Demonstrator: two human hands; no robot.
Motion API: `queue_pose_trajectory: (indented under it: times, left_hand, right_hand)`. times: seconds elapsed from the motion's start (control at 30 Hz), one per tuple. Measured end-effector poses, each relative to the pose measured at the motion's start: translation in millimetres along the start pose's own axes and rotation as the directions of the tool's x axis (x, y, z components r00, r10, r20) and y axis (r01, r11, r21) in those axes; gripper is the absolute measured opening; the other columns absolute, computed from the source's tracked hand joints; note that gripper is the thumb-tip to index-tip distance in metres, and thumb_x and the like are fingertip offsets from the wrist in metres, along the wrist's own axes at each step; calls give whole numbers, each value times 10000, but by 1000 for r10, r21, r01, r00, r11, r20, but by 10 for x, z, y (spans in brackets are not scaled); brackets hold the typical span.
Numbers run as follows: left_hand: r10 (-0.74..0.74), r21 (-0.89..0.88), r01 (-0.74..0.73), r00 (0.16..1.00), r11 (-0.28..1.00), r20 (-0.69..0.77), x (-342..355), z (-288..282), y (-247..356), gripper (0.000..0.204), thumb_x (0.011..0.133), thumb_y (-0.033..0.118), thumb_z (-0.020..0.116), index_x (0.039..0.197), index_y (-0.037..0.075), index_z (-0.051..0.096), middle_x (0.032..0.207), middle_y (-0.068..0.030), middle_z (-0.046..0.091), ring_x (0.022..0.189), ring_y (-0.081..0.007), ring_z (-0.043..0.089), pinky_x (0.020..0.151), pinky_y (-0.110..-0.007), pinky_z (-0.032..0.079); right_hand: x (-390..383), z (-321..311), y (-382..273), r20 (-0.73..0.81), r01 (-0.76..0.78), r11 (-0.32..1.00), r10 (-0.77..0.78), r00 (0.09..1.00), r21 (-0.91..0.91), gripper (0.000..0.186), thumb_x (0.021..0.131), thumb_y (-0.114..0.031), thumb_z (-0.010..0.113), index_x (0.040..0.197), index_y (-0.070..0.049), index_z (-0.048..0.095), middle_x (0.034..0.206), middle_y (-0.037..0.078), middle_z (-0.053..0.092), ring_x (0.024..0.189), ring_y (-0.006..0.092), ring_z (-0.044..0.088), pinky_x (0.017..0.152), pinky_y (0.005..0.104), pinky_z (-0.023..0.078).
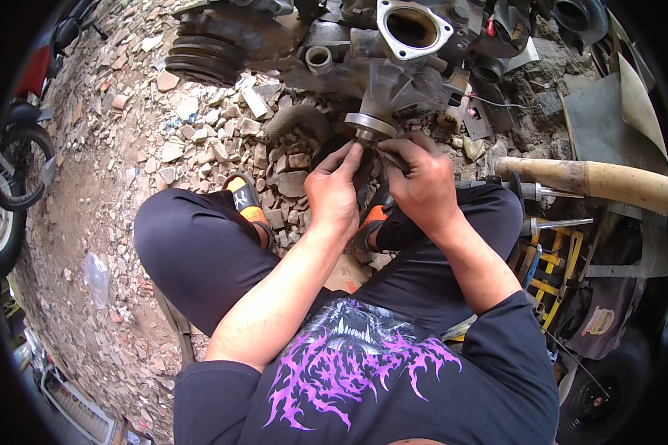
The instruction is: The person sits cross-legged on the ground and uses a small metal file to manually smooth the surface of a metal ring attached to a motorcycle engine casing. The person repeatedly rubs the file against the ring's edge to remove burrs or smooth the surface.
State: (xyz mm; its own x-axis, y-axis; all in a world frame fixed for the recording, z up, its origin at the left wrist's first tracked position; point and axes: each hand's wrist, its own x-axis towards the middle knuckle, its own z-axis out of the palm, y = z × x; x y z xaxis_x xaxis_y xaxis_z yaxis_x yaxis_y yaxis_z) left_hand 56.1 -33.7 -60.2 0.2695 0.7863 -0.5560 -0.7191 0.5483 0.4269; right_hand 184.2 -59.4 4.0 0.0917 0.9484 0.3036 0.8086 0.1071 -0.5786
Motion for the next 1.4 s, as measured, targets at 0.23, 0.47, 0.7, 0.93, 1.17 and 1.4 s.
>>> queue_pose_trajectory:
  times: [0.23, 0.47, 0.7, 0.93, 1.17, 1.4]
  left_hand:
    - [-15, -16, 14, 1000, 1000, -6, 2, -18, 3, 269, 1008, 68, 705, 1227, -89, 704, 1146, -140, 746, 996, -173, 718, 906, -289, 584]
    - [20, -9, -20, 1000, 1000, 17, 43, -51, -5, 278, 1009, 72, 704, 1232, -93, 702, 1169, -148, 743, 1019, -180, 710, 917, -288, 572]
    - [109, 99, -109, 994, 989, 4, 62, -27, -24, 278, 988, 47, 726, 1224, -100, 715, 1154, -148, 754, 989, -148, 705, 896, -265, 564]
    - [120, 97, -120, 993, 988, 12, 52, -17, -27, 284, 988, 56, 732, 1229, -94, 719, 1138, -134, 760, 970, -133, 699, 882, -257, 557]
    - [89, 101, -88, 996, 991, -8, 25, -45, -59, 289, 998, 71, 724, 1247, -75, 705, 1144, -116, 754, 971, -138, 704, 882, -276, 566]
    - [400, 616, -481, 873, 623, 278, -91, 72, 450, 295, 981, 128, 749, 1222, -37, 708, 1097, -72, 743, 957, -127, 678, 892, -260, 522]
  right_hand:
    - [65, 109, -76, -2, 21, 997, -22, 1000, -69, 187, 817, -22, 728, 1000, -51, 749, 882, 148, 676, 739, 378, 699, 654, 454, 571]
    - [216, 177, -234, 54, 49, 984, -40, 998, -173, 123, 841, -68, 699, 954, -32, 730, 886, 193, 668, 750, 428, 697, 680, 502, 575]
    - [205, 68, -203, 62, 26, 985, -15, 998, -172, 125, 819, -39, 712, 937, -22, 746, 881, 194, 693, 760, 416, 698, 698, 493, 568]
    - [128, 62, -95, 39, 3, 988, 3, 999, -153, 117, 834, -75, 735, 942, -31, 746, 875, 180, 689, 745, 410, 700, 673, 489, 569]
    - [25, -5, 21, 19, -59, 998, 59, 998, -4, 155, 816, -35, 758, 969, -14, 756, 872, 164, 706, 745, 365, 721, 675, 434, 578]
    - [103, -249, -23, 177, -362, 911, 330, 927, 196, 186, 892, -87, 740, 1029, 35, 775, 913, 204, 773, 846, 294, 766, 766, 348, 570]
